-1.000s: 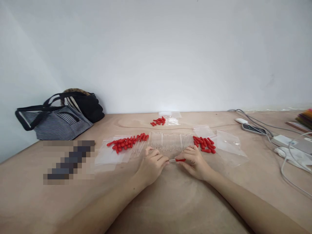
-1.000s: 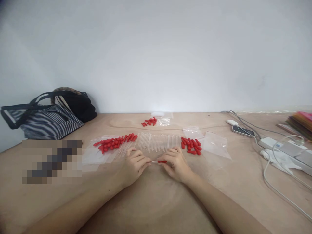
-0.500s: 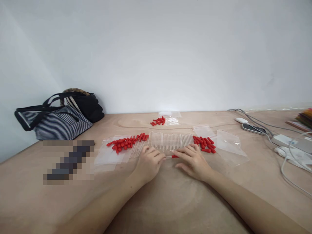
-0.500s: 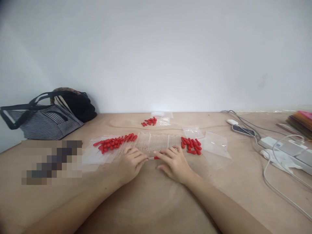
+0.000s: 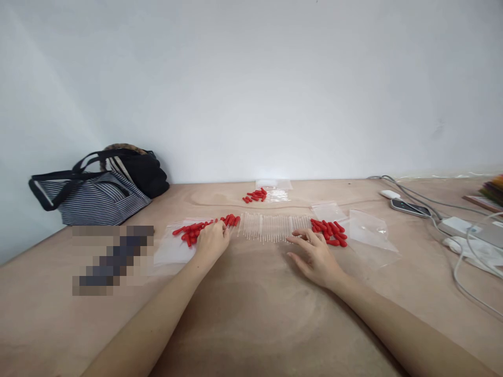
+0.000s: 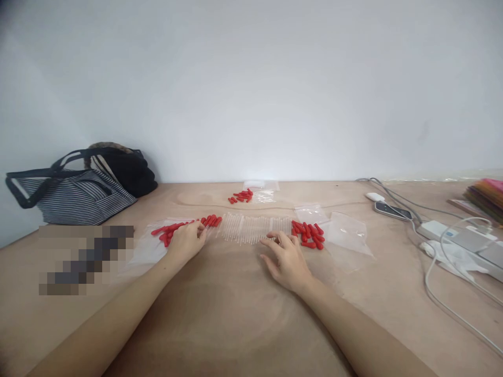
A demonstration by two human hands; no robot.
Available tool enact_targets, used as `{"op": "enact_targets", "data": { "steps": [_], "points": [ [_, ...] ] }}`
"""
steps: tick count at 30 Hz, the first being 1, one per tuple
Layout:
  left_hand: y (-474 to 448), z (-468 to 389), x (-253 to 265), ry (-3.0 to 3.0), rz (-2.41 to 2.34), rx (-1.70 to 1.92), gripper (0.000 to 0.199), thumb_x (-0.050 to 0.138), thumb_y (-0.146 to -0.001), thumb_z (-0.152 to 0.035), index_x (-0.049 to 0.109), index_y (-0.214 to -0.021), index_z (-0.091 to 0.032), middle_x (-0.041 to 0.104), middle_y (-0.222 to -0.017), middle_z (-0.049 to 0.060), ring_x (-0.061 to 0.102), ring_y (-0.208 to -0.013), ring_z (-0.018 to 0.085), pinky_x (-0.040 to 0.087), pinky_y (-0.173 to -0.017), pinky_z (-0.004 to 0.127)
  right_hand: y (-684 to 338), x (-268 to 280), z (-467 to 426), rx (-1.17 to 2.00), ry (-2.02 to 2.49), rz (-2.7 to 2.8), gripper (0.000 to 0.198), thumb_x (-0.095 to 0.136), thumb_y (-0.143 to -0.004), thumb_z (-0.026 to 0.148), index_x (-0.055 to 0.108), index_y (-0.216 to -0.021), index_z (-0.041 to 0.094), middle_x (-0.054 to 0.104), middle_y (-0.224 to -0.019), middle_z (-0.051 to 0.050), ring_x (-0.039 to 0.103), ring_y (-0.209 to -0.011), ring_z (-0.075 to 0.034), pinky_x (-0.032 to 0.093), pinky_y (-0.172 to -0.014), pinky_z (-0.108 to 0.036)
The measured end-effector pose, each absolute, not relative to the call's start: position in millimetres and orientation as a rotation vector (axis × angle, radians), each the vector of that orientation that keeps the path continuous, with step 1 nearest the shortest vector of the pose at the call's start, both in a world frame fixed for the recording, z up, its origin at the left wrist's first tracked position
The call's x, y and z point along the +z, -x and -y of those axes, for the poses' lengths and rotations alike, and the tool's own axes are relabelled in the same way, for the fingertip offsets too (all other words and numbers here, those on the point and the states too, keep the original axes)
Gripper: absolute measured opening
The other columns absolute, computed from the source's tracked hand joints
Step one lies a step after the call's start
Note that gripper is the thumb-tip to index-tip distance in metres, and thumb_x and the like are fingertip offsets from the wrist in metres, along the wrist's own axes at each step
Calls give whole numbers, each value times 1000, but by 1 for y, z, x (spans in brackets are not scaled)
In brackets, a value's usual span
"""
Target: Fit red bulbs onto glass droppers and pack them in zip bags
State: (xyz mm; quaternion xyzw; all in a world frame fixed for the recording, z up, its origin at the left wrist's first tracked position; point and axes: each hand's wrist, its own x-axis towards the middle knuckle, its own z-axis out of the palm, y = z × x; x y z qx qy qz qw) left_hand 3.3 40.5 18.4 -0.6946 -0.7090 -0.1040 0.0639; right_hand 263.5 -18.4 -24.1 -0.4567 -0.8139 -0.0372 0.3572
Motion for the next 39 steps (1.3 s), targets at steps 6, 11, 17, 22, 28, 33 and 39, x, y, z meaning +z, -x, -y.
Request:
{"op": "enact_targets", "data": {
  "steps": [6,11,17,22,28,33,39],
  "points": [
    [-11,-50,18,2103,2133,-257,20,44,-77,-21,62,-83,-15,66,-82,13,62,-82,29,46,-69,34,-264,-22,19,-73,1190,2104,25,49,-80,24,57,-103,21,53,-106,-11,54,-83,-20,39,-78,-40],
    [-15,-54,17,2088,2121,-268,21,44,-79,-24,62,-84,-14,65,-82,14,62,-80,29,45,-66,35,-266,-22,18,-69,1212,2097,25,49,-80,25,57,-102,21,53,-106,-11,55,-82,-20,39,-77,-41],
    [-30,-49,18,2146,1966,-307,19,45,-79,-26,62,-84,-18,60,-97,10,54,-95,25,40,-81,34,-269,-23,16,-76,1210,2089,24,49,-80,26,58,-102,22,53,-106,-11,55,-82,-20,38,-77,-40],
    [-45,-54,17,2117,1980,-251,23,48,-77,-30,65,-81,-15,60,-97,14,51,-98,29,35,-84,41,-270,-23,16,-67,1208,2088,23,49,-80,26,58,-101,21,52,-106,-11,55,-83,-20,38,-78,-41],
    [-53,-69,20,2038,2131,-154,26,50,-75,-29,66,-88,-13,62,-99,18,53,-99,31,35,-82,41,-273,-23,13,-96,1250,2062,21,51,-79,27,60,-98,22,53,-104,-9,55,-80,-19,39,-75,-39],
    [-53,-81,23,2009,2277,-75,24,54,-71,-28,66,-86,-15,65,-94,16,58,-94,29,38,-79,38,-275,-22,13,-124,1257,2046,22,51,-79,27,60,-98,22,54,-102,-10,55,-81,-20,38,-74,-38],
    [-49,-80,33,2038,2290,-80,20,55,-71,-30,65,-79,-15,66,-86,17,60,-87,31,41,-71,39,-287,-19,4,-187,1338,2009,19,52,-77,28,61,-92,21,58,-95,-8,56,-83,-21,36,-73,-37]
  ]
}}
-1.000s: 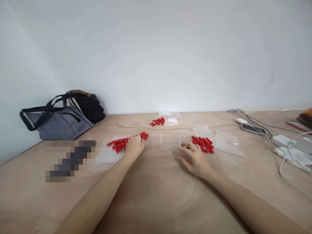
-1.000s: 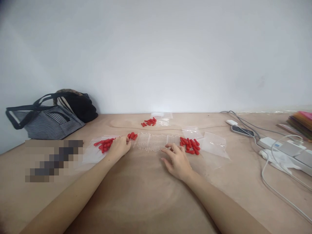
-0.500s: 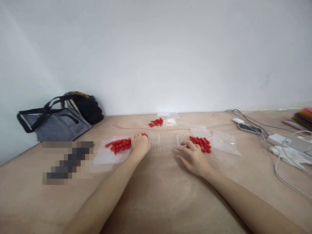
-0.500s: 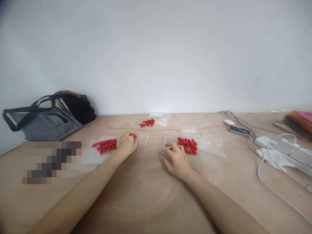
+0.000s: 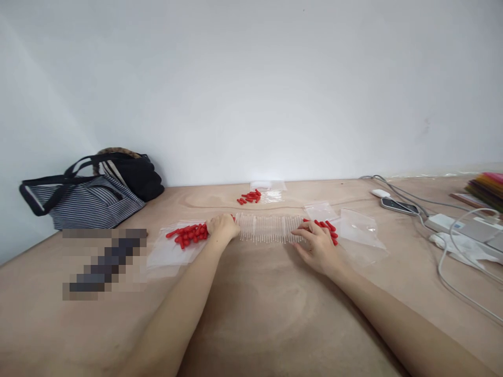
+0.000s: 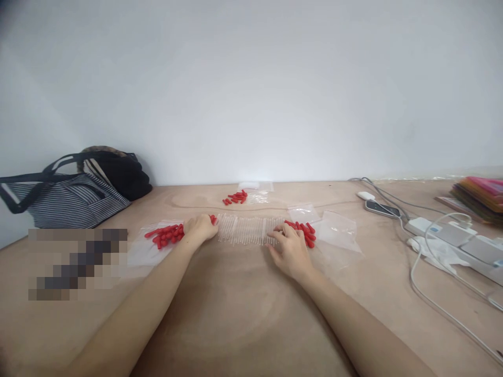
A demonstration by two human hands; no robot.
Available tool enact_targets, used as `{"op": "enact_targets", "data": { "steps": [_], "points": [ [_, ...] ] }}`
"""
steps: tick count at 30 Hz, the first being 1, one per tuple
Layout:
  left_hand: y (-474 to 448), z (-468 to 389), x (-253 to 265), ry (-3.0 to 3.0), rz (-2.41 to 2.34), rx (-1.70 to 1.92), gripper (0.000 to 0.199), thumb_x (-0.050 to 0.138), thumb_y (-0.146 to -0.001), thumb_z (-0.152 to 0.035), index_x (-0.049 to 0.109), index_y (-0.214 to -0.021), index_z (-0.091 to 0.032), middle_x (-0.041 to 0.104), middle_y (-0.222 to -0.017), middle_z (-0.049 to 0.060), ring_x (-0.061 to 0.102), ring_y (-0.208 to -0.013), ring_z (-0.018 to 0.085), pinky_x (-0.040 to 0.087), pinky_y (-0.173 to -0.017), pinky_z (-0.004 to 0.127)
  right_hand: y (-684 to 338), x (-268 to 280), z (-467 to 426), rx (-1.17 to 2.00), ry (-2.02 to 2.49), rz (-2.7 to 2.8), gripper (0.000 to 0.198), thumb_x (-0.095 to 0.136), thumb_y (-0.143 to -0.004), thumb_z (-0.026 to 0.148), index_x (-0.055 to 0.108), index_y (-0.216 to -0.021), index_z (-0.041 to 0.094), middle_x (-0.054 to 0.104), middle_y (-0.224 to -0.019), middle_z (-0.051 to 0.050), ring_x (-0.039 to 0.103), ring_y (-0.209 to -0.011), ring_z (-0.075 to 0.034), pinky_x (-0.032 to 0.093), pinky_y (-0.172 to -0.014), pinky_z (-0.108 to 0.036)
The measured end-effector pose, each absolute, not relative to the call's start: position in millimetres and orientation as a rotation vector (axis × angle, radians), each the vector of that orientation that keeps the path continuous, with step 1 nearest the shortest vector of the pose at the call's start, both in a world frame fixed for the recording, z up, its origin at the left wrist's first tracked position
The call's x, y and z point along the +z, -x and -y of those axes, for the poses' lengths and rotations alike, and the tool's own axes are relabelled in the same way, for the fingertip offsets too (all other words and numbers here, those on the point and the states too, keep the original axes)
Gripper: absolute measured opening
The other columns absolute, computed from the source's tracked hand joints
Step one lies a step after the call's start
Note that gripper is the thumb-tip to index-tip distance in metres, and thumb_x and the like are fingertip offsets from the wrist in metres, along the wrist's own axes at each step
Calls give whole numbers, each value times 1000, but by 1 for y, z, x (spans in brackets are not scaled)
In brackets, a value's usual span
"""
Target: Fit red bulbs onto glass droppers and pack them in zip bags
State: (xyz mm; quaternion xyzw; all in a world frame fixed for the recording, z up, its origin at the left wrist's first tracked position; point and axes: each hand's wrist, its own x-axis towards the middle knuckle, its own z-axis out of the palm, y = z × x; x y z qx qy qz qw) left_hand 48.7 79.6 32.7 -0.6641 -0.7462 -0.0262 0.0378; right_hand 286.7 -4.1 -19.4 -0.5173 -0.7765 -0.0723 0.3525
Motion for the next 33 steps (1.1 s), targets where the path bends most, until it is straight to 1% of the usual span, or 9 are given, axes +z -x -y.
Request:
{"op": "enact_targets", "data": {
  "steps": [3,7,9,12,16,22,26,28,33],
  "points": [
    [-49,-61,38,2171,2118,-146,17,50,-76,-27,64,-77,-16,65,-88,14,58,-89,30,40,-73,38,-303,-15,-5,-181,1525,1870,16,51,-75,27,60,-85,21,61,-82,-5,56,-77,-21,35,-70,-35],
    [-50,-23,32,2500,1685,-227,14,47,-82,-24,60,-80,-19,62,-92,6,54,-91,21,37,-81,33,-331,-9,-15,-56,1811,1648,14,51,-73,31,59,-78,20,63,-70,-2,56,-67,-19,33,-60,-30],
    [-49,-9,22,2663,1332,-309,11,48,-83,-20,58,-78,-17,62,-84,5,53,-83,20,37,-76,33,-341,-8,-18,4,1882,1619,14,52,-72,32,61,-75,21,64,-69,-1,56,-66,-18,32,-58,-28],
    [-45,0,6,2709,1106,-366,11,50,-83,-18,57,-75,-16,61,-80,4,52,-75,18,35,-69,32,-346,-8,-20,-8,1924,1655,18,52,-73,36,63,-74,22,64,-71,-2,56,-70,-19,30,-58,-28],
    [-42,-2,-9,2709,1025,-491,15,48,-86,-19,59,-76,-17,61,-75,2,52,-73,17,33,-67,31,-338,-6,-18,-63,1958,1807,21,51,-74,39,65,-75,24,65,-76,-2,55,-76,-20,27,-60,-28],
    [-39,-4,-16,2711,995,-650,16,50,-85,-19,64,-78,-20,62,-71,0,51,-69,15,31,-65,30,-345,10,-10,-24,1910,2154,13,57,-70,35,65,-68,26,63,-76,-1,54,-79,-19,27,-65,-29],
    [-39,-2,-15,2738,1038,-691,11,54,-83,-21,64,-87,-19,65,-78,1,52,-76,17,32,-68,32,-356,14,-8,-81,1939,2243,10,59,-68,33,66,-71,27,63,-79,-2,53,-81,-21,27,-65,-30],
    [-40,-2,-15,2776,1053,-720,13,57,-81,-22,64,-92,-20,65,-83,1,53,-79,18,32,-69,32,-357,13,-8,-77,1959,2264,10,59,-68,33,66,-72,27,63,-79,-3,53,-83,-22,28,-65,-31],
    [-48,-2,-16,2859,1133,-794,7,59,-79,-21,65,-83,-22,65,-81,-1,54,-79,17,30,-70,32,-353,11,-8,-26,1964,2312,9,60,-67,32,67,-71,28,63,-80,-3,53,-84,-23,30,-67,-33]
  ]
}}
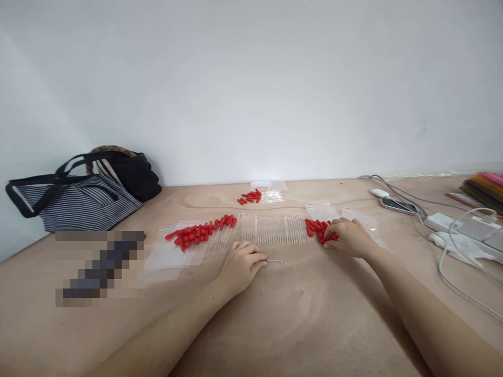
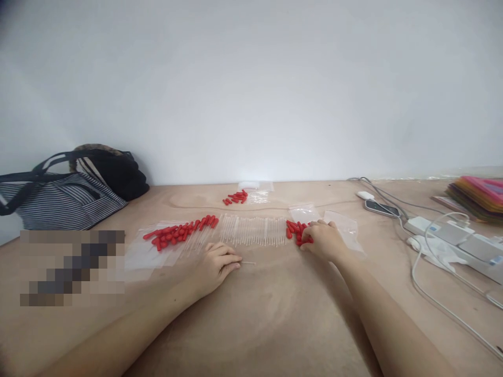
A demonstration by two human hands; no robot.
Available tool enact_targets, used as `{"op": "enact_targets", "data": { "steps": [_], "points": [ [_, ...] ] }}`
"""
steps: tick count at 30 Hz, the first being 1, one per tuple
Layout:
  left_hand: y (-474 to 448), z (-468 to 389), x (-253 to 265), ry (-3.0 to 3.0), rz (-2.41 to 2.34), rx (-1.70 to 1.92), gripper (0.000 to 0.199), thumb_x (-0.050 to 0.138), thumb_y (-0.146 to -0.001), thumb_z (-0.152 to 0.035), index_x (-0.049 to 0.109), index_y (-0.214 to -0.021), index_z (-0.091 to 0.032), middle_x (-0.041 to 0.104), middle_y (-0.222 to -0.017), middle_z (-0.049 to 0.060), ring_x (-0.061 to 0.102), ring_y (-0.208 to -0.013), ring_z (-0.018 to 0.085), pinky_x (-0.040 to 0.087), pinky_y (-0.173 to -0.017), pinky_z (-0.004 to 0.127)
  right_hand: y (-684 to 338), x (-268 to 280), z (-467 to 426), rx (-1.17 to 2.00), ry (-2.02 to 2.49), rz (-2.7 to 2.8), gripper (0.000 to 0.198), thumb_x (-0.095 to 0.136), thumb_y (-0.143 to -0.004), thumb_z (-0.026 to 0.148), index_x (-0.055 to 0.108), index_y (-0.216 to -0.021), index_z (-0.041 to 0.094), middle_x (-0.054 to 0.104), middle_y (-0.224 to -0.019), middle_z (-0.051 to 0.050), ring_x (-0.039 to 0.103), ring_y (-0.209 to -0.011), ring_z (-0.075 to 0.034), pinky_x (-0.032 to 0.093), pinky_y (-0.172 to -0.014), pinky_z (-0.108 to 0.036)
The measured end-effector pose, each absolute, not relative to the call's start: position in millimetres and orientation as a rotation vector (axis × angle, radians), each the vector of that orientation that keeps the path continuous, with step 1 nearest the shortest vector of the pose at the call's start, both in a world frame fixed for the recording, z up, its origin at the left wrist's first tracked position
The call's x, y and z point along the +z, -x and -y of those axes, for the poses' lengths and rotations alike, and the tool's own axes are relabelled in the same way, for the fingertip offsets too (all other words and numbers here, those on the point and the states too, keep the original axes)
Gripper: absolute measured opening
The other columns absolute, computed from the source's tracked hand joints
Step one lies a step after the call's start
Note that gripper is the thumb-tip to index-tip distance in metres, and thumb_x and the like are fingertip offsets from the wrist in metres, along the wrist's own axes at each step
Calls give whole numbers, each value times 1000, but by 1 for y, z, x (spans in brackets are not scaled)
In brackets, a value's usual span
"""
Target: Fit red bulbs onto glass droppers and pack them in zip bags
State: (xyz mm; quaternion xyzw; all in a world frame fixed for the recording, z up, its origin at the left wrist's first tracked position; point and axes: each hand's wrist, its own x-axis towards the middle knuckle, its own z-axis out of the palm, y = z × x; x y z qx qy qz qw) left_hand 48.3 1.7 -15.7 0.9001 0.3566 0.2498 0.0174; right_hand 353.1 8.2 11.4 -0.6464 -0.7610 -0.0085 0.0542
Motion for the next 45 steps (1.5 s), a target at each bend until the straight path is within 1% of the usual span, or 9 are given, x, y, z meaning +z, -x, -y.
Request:
{"op": "enact_targets", "data": {
  "steps": [3,6,11,13,16,22,26,36,45],
  "points": [
    [-53,2,-15,-2774,-1136,761,8,56,-80,-17,62,-75,-19,65,-78,-1,54,-78,17,30,-69,32,-351,13,-6,-20,1916,2319,7,60,-68,31,66,-68,26,63,-79,-4,54,-85,-24,31,-68,-35],
    [-55,5,-13,-2786,-1166,771,10,54,-81,-14,58,-73,-17,65,-77,0,53,-76,17,30,-69,32,-342,12,-2,56,1714,2327,10,59,-70,33,64,-68,24,64,-81,-4,54,-83,-22,34,-70,-35],
    [-52,5,-15,-2760,-1153,940,12,50,-83,-15,54,-73,-17,63,-72,-2,53,-71,15,29,-72,32,-304,3,9,373,1330,2222,15,56,-76,36,62,-75,22,64,-78,-2,55,-76,-18,38,-73,-34],
    [-52,4,-15,-2758,-1108,1002,12,48,-84,-16,54,-74,-18,63,-71,-3,52,-71,14,28,-74,32,-289,-2,12,427,1243,2213,15,54,-78,34,63,-84,24,65,-82,-2,55,-80,-18,37,-78,-36],
    [-51,4,-15,-2765,-1055,1060,13,46,-85,-16,55,-75,-19,64,-71,-3,52,-71,14,27,-74,32,-276,-10,13,467,1127,2255,14,54,-80,33,64,-86,25,65,-82,-2,54,-81,-18,36,-80,-38],
    [-50,4,-15,-2844,-1010,1035,17,44,-86,-17,61,-84,-21,66,-75,-2,52,-71,14,27,-73,32,-270,-15,12,470,1108,2214,13,54,-80,33,64,-83,25,64,-83,-2,54,-81,-18,36,-78,-37],
    [-48,4,-14,-2901,-976,1014,22,44,-85,-14,63,-91,-24,65,-73,-1,51,-70,14,27,-73,33,-268,-16,15,486,1092,2201,13,52,-82,30,62,-81,23,63,-78,-2,54,-77,-16,36,-77,-36],
    [-49,9,-12,-2902,-1059,981,19,46,-85,-23,65,-85,-25,65,-69,-1,49,-68,15,27,-75,36,-265,-19,15,518,1002,2182,12,49,-83,28,59,-79,21,61,-73,-2,53,-75,-16,37,-73,-35],
    [-52,13,-11,-2885,-1066,1029,19,45,-85,-21,64,-82,-22,66,-67,-1,49,-65,15,26,-74,36,-262,-22,16,490,1024,2090,11,53,-80,28,59,-77,20,61,-72,-1,54,-71,-15,37,-73,-34]
  ]
}}
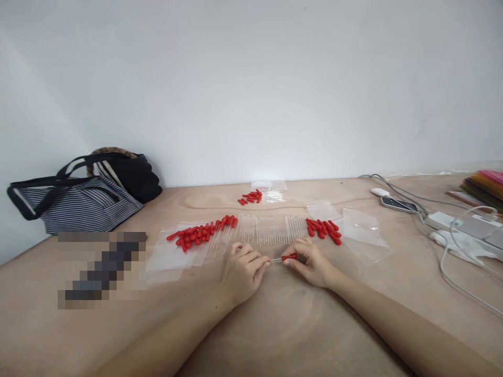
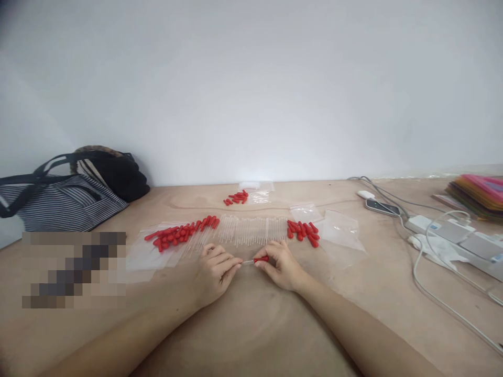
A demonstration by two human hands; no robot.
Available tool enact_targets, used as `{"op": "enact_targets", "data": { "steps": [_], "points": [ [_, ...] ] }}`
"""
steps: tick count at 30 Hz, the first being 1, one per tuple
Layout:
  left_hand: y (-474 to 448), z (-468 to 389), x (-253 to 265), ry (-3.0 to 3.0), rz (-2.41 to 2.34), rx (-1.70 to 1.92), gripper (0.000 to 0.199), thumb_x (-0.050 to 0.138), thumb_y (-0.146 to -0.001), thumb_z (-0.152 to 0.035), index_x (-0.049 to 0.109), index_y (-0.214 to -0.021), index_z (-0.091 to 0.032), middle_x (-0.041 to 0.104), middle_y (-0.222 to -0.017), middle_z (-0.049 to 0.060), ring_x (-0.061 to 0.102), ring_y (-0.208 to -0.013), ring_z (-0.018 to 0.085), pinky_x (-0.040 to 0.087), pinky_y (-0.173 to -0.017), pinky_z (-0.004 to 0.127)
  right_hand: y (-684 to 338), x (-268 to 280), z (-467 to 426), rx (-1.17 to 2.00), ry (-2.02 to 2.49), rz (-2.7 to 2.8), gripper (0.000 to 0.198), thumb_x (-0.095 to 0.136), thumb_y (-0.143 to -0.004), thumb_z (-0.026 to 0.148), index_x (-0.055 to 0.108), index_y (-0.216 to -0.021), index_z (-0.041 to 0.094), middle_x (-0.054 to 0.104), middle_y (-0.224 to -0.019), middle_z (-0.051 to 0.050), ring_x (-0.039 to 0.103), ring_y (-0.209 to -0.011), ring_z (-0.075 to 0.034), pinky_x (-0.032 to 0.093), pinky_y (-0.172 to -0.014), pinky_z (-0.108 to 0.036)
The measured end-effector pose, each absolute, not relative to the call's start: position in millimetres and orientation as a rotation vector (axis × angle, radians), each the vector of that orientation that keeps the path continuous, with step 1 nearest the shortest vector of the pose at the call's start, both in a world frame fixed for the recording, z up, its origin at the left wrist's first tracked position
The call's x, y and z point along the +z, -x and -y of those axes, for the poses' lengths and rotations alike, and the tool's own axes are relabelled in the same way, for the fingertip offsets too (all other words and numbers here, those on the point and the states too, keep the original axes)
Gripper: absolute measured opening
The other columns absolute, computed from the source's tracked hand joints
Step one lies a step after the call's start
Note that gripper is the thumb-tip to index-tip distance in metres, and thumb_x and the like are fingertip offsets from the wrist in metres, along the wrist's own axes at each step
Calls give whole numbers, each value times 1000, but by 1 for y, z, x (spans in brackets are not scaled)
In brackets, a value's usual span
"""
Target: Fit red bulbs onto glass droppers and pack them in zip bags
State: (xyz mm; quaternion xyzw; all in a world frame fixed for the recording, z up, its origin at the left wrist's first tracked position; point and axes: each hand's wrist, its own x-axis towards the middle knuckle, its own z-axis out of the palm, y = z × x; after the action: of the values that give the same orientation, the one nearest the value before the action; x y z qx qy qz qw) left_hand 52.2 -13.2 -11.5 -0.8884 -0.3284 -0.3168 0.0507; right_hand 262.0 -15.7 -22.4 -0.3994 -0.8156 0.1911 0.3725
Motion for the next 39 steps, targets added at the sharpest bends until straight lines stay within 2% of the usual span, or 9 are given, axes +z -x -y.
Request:
{"op": "enact_targets", "data": {
  "steps": [3,5,9,13,25,30,35,39],
  "points": [
    [-53,14,-11,2707,1004,-978,19,45,-85,-21,64,-82,-22,66,-67,-2,49,-65,14,26,-73,35,-262,-24,16,508,1005,2088,12,55,-79,31,59,-77,20,61,-69,0,55,-68,-14,35,-79,-38],
    [-53,15,-11,2709,1008,-983,19,45,-85,-21,64,-82,-22,66,-67,-2,49,-65,14,26,-74,35,-262,-25,16,495,1012,2082,12,56,-79,32,59,-77,21,62,-69,1,56,-69,-14,30,-88,-43],
    [-53,17,-10,2711,1024,-968,20,44,-85,-21,64,-82,-22,66,-68,-2,50,-66,14,26,-75,35,-260,-25,19,390,1058,2049,10,58,-77,33,60,-77,23,64,-73,0,58,-84,-18,13,-98,-52],
    [-53,17,-9,2712,1029,-971,20,44,-85,-20,64,-82,-22,66,-68,-1,51,-66,13,27,-75,35,-258,-25,20,340,1055,2051,7,59,-76,31,61,-77,25,66,-74,0,55,-97,-22,6,-99,-55],
    [-54,18,-10,2738,1039,-1003,19,44,-85,-20,63,-83,-22,67,-70,-2,52,-67,14,27,-76,35,-252,-25,22,449,1030,2031,7,57,-77,28,64,-80,27,67,-78,0,55,-96,-20,8,-99,-54],
    [-55,17,-9,2740,1075,-992,21,43,-86,-23,64,-82,-22,68,-70,-1,52,-67,14,27,-75,35,-255,-23,20,460,1037,2023,25,61,-74,34,59,-98,27,67,-83,-2,56,-90,-20,13,-99,-54],
    [-56,18,-10,2767,1089,-1032,21,43,-86,-23,63,-83,-22,69,-70,-1,52,-66,14,27,-76,35,-256,-21,19,352,1019,1996,9,58,-76,34,63,-79,27,66,-75,-1,57,-81,-19,17,-97,-51],
    [-56,18,-11,2793,1082,-1069,19,44,-86,-22,63,-83,-22,68,-69,-2,51,-65,14,27,-76,36,-253,-22,19,318,1014,1956,10,61,-74,35,63,-74,26,64,-69,0,58,-76,-17,19,-96,-50]
  ]
}}
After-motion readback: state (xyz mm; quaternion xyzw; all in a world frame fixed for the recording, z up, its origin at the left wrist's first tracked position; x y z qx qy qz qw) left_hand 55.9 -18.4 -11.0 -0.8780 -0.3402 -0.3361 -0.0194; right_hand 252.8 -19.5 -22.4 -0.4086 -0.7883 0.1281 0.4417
